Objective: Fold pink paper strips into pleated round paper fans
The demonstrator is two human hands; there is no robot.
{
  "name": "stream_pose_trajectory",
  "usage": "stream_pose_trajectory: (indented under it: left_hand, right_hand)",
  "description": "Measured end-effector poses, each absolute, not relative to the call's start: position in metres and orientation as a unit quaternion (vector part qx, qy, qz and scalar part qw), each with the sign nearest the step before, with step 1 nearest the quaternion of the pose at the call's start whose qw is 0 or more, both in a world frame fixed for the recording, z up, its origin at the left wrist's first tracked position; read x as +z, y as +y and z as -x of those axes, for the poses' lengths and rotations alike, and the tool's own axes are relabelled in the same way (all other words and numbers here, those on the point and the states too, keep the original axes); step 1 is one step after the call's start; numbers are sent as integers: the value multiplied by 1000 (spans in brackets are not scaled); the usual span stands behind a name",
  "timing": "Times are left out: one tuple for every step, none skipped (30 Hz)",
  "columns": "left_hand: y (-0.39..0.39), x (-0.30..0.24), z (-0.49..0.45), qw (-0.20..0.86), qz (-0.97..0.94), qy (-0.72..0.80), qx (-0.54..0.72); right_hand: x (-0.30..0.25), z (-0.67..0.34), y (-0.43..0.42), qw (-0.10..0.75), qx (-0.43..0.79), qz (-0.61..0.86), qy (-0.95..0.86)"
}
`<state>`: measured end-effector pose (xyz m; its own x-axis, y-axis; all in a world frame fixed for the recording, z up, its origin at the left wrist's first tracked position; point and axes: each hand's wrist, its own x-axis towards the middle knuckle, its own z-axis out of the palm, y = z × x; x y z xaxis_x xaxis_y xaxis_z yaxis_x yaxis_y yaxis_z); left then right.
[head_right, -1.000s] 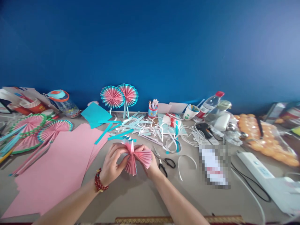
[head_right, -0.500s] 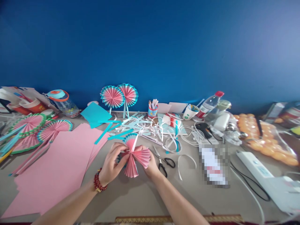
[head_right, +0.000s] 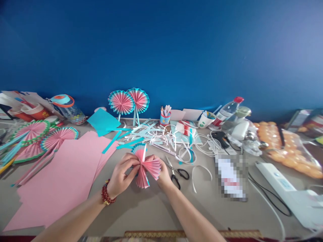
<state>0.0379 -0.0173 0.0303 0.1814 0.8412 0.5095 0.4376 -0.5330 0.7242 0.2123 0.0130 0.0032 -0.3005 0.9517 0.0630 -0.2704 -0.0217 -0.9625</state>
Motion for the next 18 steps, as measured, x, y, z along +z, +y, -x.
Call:
stream_pose_trajectory:
  left_hand:
    - [-17,31,-38,217,-737,432,472]
    - [-17,31,-38,220,-736,433,472]
    - [-17,32,-38,223,-735,433,472]
    - [-17,32,-38,227,-732,435,472]
    - [-17,32,-38,233,-729,438,473]
    - [-17,32,-39,240,-724,440,474]
    - [-17,32,-39,249,-718,443,475]
    - [-17,31,-40,257,-713,445,477]
    - [-16,30,-40,264,-707,447,480]
    - [-16,29,-40,268,-702,449,483]
    - [-16,28,-41,272,-698,451,485]
    - [-16,28,-41,275,-694,454,486]
    - [-16,27,-41,277,-691,457,487]
    - [-16,26,-41,280,-688,459,488]
    - [-16,26,-41,284,-683,460,490]
    - [-15,26,-41,291,-679,461,492]
    - [-15,26,-41,300,-674,460,494]
    - [-14,25,-41,310,-669,459,495]
  right_hand:
    - [2,-212,13,486,631,337,-502]
    - [2,-212,12,487,631,335,-502]
    - [1,-212,12,488,630,334,-504]
    - [1,-212,11,488,629,332,-506]
    - [1,-211,11,487,628,332,-508]
    - [1,-211,11,486,628,331,-510]
    - [1,-211,11,485,629,331,-509]
    - [1,-211,11,486,630,330,-508]
    - [1,-211,11,488,630,330,-506]
    - [1,-210,11,490,628,331,-507]
    - [1,-210,11,491,625,333,-507]
    - [1,-210,11,491,624,335,-507]
    - [0,-210,11,490,626,337,-505]
    - [0,-209,11,489,631,336,-499]
    - [0,-209,10,488,640,332,-491]
    - [0,-209,10,487,649,328,-483]
    - [0,-208,10,486,656,325,-477]
    - [0,-208,10,485,660,325,-473]
